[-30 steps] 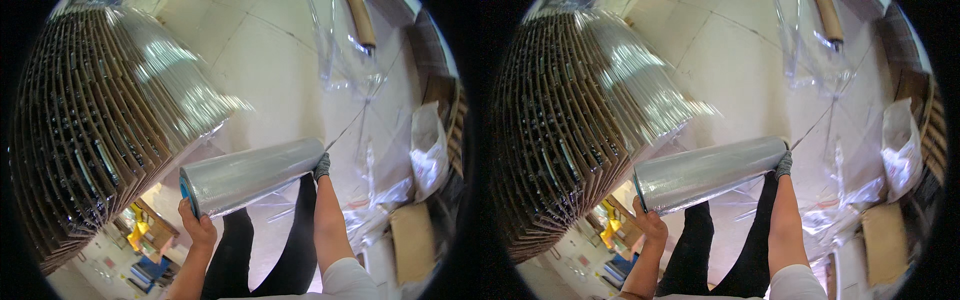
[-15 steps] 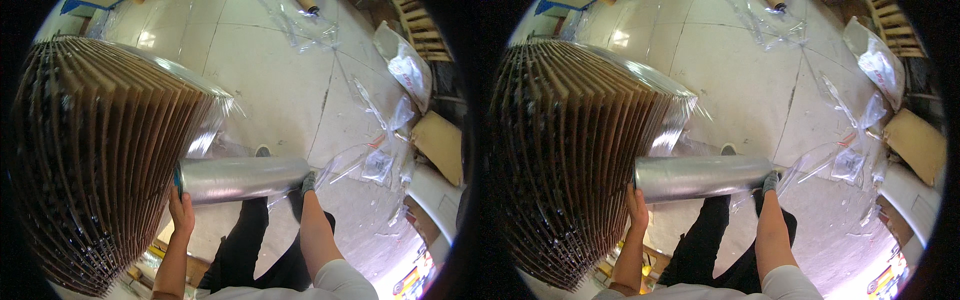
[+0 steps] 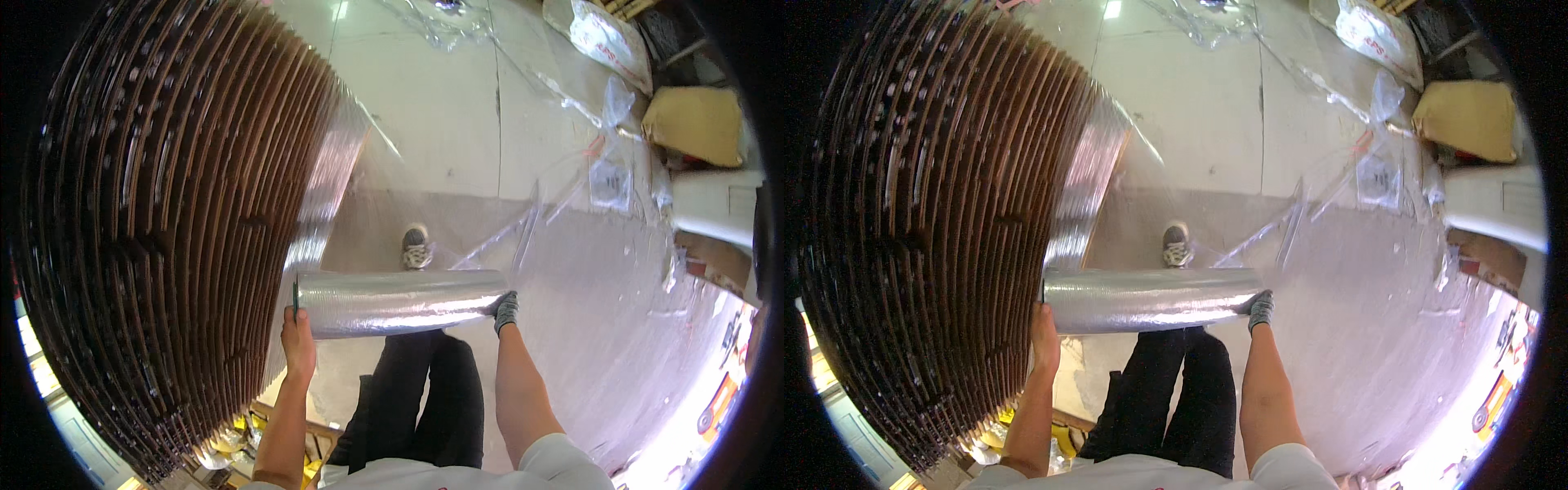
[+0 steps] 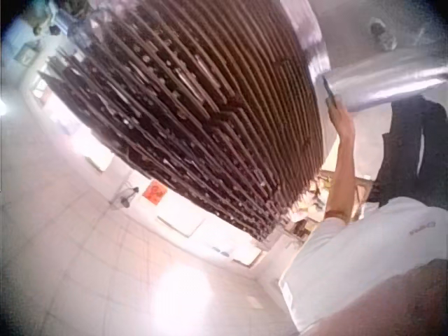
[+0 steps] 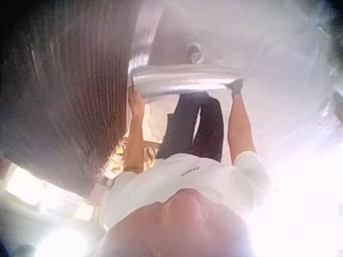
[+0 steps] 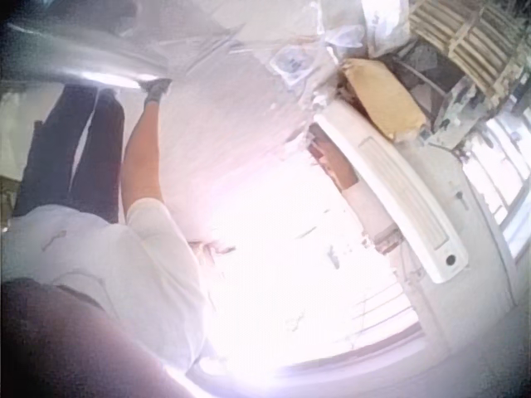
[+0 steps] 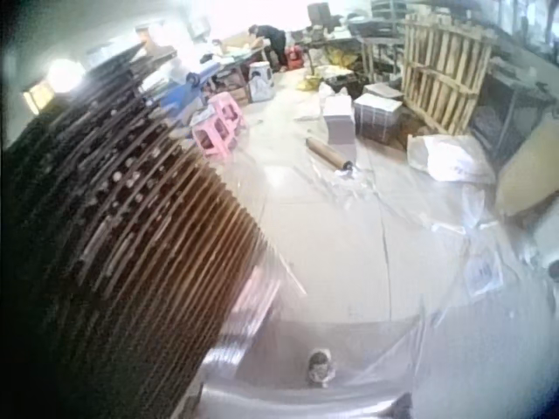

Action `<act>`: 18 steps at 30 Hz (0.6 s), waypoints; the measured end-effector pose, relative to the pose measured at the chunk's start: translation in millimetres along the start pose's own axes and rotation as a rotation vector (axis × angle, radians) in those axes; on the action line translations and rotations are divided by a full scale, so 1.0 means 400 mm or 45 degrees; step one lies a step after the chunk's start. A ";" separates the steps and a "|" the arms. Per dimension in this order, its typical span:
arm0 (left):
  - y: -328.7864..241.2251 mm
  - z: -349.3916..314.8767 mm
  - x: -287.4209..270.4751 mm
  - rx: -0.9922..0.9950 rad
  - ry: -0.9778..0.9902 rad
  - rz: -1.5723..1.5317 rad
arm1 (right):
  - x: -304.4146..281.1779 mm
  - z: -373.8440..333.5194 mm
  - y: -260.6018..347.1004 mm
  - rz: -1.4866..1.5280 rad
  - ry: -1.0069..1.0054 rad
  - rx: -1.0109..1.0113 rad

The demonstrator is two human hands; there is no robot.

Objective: The person wraps a stack of flat cardboard sheets with a roll of clear plastic wrap. They pull the film from the roll and rotate around the stack to enclose it, then tear off the film and continue wrapping. The stack remains on the floor as the wrapping progresses.

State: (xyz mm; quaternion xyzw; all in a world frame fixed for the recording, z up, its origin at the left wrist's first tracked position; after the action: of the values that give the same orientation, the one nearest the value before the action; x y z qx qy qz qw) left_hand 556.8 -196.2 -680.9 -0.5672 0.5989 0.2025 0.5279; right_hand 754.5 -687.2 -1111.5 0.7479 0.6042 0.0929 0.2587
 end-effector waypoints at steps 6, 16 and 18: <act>0.185 -0.193 -0.094 0.007 0.044 -0.039 | -0.193 -0.283 -0.152 0.128 -0.153 -0.007; 0.743 -0.365 -0.267 0.206 0.024 -0.146 | -0.347 -0.614 -0.694 0.212 -0.226 0.010; 0.867 -0.409 -0.303 0.188 0.125 -0.111 | -0.378 -0.699 -0.804 0.314 -0.173 -0.005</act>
State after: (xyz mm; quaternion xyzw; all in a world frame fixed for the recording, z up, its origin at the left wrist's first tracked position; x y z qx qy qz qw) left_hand 156.7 -182.2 -641.0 -0.5615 0.6119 0.1067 0.5467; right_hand 314.8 -710.5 -1008.7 0.8205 0.4887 0.0742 0.2871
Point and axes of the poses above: each hand's wrist, its own z-axis towards the middle knuckle, its own x-axis out of the palm, y = z × x, the point moved 7 cm from there along z, towards the middle knuckle, and after that the axes turned 15 degrees about z, right-handed, at the moved point
